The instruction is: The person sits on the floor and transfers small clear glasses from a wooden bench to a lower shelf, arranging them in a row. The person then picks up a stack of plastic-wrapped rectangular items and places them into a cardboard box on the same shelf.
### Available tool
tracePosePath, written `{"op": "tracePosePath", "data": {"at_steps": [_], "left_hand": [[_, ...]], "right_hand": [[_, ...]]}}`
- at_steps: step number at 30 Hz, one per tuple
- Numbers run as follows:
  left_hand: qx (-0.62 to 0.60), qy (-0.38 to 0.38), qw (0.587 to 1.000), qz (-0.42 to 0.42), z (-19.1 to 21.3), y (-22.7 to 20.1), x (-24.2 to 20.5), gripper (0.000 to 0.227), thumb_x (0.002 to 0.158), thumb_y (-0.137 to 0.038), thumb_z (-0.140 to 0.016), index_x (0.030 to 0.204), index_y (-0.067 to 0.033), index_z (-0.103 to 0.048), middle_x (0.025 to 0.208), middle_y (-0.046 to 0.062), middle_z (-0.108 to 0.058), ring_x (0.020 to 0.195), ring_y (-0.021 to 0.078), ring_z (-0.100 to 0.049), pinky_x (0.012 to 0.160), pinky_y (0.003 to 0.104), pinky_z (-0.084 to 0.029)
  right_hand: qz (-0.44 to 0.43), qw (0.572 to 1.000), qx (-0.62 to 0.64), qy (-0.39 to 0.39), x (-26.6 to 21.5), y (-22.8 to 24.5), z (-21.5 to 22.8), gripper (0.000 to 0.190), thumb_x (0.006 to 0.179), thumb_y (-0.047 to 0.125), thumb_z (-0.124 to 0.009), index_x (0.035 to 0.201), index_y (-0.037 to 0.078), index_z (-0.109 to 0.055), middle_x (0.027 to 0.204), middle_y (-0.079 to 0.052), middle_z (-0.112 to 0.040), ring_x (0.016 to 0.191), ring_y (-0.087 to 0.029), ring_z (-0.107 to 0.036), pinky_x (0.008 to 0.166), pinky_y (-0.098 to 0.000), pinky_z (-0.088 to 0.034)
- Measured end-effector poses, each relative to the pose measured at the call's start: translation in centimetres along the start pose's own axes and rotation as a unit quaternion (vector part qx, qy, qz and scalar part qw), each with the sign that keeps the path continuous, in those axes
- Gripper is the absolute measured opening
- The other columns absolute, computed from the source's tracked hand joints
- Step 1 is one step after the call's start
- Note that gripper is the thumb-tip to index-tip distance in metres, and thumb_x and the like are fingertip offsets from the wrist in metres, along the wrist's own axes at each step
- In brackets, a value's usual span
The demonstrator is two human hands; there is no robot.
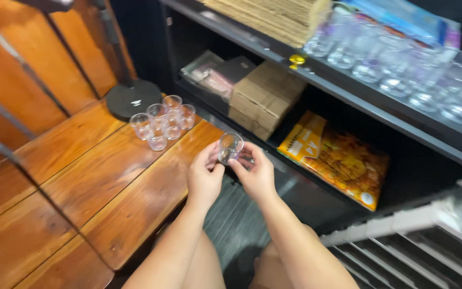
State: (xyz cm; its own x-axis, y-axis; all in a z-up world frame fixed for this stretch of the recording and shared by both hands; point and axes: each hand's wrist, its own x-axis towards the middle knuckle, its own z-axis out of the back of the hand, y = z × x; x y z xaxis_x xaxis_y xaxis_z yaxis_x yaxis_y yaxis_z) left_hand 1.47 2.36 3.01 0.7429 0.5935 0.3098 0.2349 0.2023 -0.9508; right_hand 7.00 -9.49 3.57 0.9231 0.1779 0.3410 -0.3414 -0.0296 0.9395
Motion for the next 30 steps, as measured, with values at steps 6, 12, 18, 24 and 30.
{"op": "tracePosePath", "data": {"at_steps": [6,12,18,24,30], "left_hand": [[-0.014,0.116,0.992,0.053,-3.3,-7.4,-3.7,0.063,0.077,0.007,-0.065,0.136,-0.0153,-0.070,0.125,0.009,-0.074,0.117,0.0263,-0.072,0.096,0.036,-0.061],[-0.031,0.226,0.973,-0.019,-10.5,-13.9,-5.9,0.072,0.075,0.005,-0.070,0.143,-0.0183,-0.064,0.130,0.008,-0.067,0.122,0.0259,-0.069,0.099,0.032,-0.061],[-0.066,0.316,0.942,-0.091,-18.0,-21.1,-7.2,0.072,0.077,0.000,-0.067,0.148,-0.0123,-0.059,0.133,0.013,-0.061,0.125,0.0268,-0.065,0.105,0.028,-0.056],[-0.056,0.367,0.918,-0.141,-24.4,-25.7,-7.3,0.074,0.080,-0.005,-0.067,0.152,-0.0107,-0.053,0.134,0.012,-0.059,0.127,0.0247,-0.063,0.108,0.030,-0.054],[-0.070,0.377,0.915,-0.123,-28.3,-29.2,-7.7,0.062,0.081,-0.003,-0.067,0.142,-0.0031,-0.056,0.130,0.017,-0.061,0.128,0.0301,-0.063,0.109,0.031,-0.055]], "right_hand": [[-0.019,0.997,0.012,-0.075,-2.9,5.6,7.1,0.060,0.073,-0.004,-0.089,0.130,0.002,-0.069,0.109,-0.011,-0.073,0.097,-0.015,-0.070,0.088,-0.0309,-0.066],[0.025,0.985,-0.047,-0.167,-3.4,11.9,15.8,0.058,0.076,-0.002,-0.087,0.131,0.002,-0.069,0.115,-0.009,-0.072,0.096,-0.014,-0.069,0.087,-0.0283,-0.066],[0.064,0.955,-0.109,-0.267,-3.3,19.2,23.6,0.055,0.078,0.001,-0.085,0.130,0.003,-0.070,0.114,-0.011,-0.072,0.096,-0.017,-0.071,0.085,-0.0297,-0.065],[0.100,0.916,-0.197,-0.334,-1.6,22.4,29.7,0.054,0.079,0.004,-0.086,0.131,0.005,-0.071,0.114,-0.013,-0.072,0.099,-0.022,-0.074,0.082,-0.0307,-0.067],[0.131,0.888,-0.218,-0.384,0.6,23.2,32.9,0.057,0.081,0.005,-0.085,0.134,0.001,-0.065,0.119,-0.024,-0.071,0.105,-0.034,-0.073,0.086,-0.0392,-0.066]]}}
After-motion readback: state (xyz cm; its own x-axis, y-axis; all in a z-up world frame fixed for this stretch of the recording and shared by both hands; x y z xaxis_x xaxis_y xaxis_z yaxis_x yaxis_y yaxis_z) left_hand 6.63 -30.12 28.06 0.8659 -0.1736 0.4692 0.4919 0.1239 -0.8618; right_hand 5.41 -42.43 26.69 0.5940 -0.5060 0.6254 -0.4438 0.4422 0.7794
